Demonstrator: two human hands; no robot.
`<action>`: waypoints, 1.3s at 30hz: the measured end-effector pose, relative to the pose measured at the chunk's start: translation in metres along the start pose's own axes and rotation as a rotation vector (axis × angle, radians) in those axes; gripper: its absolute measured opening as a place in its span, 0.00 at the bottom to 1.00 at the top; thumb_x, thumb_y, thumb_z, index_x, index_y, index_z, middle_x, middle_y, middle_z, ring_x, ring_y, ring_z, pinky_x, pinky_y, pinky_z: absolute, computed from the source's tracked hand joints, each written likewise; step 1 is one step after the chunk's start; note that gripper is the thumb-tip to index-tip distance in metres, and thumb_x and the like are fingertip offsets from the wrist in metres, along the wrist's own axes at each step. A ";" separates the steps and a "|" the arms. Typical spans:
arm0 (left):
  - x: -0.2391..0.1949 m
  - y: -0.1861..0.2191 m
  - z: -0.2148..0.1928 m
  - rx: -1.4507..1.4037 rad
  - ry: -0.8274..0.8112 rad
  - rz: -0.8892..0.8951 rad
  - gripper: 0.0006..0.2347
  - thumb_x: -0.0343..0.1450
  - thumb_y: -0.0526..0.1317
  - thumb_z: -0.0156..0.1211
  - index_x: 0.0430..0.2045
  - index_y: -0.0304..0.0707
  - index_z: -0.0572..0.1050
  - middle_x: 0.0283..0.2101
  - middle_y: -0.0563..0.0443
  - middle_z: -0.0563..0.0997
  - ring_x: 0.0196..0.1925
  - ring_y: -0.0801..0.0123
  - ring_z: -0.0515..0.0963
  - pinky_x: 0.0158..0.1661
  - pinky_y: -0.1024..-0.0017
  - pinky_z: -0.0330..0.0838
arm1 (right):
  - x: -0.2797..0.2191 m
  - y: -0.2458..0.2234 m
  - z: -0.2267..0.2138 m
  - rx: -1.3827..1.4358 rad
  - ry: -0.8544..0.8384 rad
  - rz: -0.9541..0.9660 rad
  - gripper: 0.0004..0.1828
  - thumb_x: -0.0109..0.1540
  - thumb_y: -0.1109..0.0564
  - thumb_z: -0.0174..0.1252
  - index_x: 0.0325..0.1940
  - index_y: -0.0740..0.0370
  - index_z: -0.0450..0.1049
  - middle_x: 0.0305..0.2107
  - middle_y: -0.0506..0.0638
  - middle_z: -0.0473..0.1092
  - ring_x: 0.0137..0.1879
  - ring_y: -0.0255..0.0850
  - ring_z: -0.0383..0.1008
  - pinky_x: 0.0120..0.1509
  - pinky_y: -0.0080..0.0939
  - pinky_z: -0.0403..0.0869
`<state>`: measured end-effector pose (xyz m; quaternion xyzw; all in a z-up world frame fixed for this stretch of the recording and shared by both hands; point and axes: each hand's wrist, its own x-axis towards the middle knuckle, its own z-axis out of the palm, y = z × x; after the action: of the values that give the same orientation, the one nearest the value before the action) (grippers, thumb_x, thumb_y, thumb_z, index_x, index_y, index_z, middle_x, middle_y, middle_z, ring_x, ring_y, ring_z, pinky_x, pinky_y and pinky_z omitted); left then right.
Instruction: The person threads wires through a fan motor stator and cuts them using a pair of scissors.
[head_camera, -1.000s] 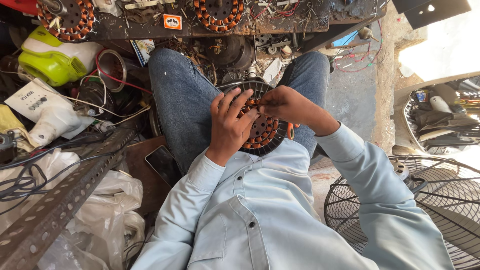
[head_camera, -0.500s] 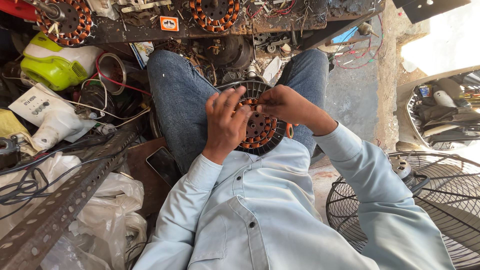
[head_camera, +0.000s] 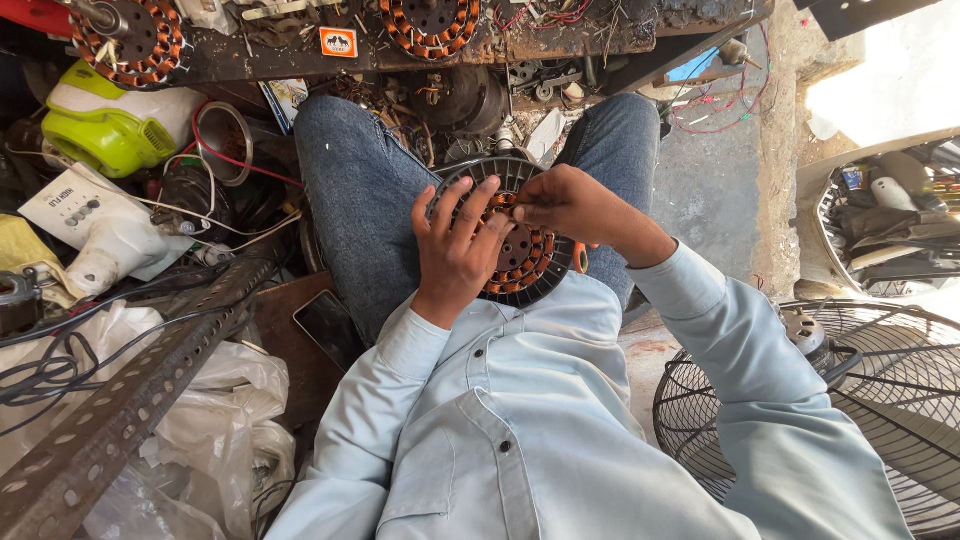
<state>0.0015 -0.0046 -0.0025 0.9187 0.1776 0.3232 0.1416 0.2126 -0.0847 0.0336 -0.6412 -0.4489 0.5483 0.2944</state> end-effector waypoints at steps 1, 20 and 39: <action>0.000 0.000 0.000 -0.004 -0.005 0.001 0.06 0.76 0.43 0.67 0.33 0.44 0.80 0.65 0.55 0.72 0.68 0.59 0.66 0.69 0.46 0.51 | 0.000 0.000 0.000 0.018 0.006 0.010 0.14 0.65 0.52 0.61 0.39 0.69 0.78 0.23 0.45 0.75 0.30 0.29 0.72 0.35 0.34 0.73; 0.000 -0.020 -0.034 -0.080 -0.222 -0.067 0.03 0.73 0.34 0.61 0.37 0.38 0.77 0.52 0.57 0.77 0.54 0.65 0.73 0.51 0.61 0.60 | -0.033 0.013 0.021 -0.490 0.686 -0.322 0.11 0.65 0.62 0.63 0.31 0.68 0.70 0.25 0.54 0.64 0.31 0.47 0.65 0.37 0.44 0.65; 0.019 -0.014 -0.040 -0.558 -0.198 -0.182 0.04 0.76 0.34 0.56 0.33 0.33 0.72 0.48 0.49 0.80 0.48 0.60 0.80 0.49 0.60 0.69 | -0.042 0.009 0.044 -0.216 0.587 -0.364 0.04 0.71 0.64 0.55 0.45 0.67 0.67 0.40 0.54 0.69 0.42 0.46 0.70 0.49 0.40 0.71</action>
<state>-0.0142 0.0219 0.0327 0.8517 0.1487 0.2545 0.4333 0.1726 -0.1316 0.0345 -0.7084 -0.5075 0.2288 0.4339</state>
